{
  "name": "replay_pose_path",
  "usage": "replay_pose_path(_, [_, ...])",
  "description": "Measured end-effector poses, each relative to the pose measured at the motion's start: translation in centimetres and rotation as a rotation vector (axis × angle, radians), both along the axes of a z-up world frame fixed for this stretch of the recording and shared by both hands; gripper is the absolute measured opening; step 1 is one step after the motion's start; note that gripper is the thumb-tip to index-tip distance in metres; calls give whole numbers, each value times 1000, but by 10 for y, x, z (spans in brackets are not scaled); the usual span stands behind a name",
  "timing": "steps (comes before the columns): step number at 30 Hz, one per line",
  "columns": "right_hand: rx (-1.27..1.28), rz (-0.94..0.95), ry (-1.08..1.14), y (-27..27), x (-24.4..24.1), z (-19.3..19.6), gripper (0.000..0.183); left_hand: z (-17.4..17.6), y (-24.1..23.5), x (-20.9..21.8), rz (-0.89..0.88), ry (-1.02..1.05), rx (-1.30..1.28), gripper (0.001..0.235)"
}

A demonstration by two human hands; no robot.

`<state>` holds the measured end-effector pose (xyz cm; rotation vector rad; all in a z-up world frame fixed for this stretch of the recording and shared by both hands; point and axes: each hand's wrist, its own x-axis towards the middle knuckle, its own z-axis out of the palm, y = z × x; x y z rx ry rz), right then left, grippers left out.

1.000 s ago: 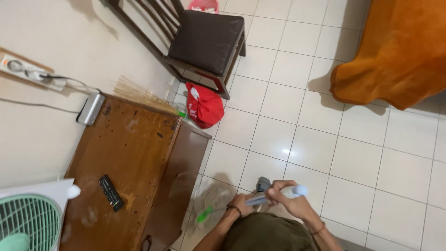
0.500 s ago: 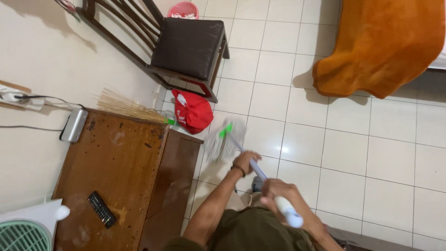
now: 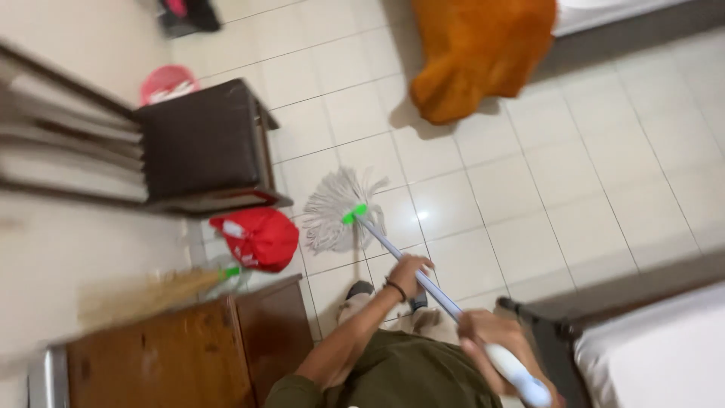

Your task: Mopping the floor in a hotel room.

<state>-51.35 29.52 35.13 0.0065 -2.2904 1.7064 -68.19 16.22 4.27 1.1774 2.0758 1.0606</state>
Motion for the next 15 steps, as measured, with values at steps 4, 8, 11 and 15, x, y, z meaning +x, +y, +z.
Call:
replay_pose_path(4, [-129, -371, 84, -71, 25, 9, 36, 66, -11, 35, -378, -186, -94, 41])
replay_pose_path(8, [-11, -547, 51, -119, -11, 9, 40, 55, -22, 41, -706, -331, -120, 33])
replay_pose_path(11, [59, -617, -38, -153, -52, 22, 38, 29, -47, 44, -783, -351, -156, 19])
replay_pose_path(15, [-28, -667, 5, -176, -83, 39, 36, 46, -49, 2, -842, -256, -59, 19])
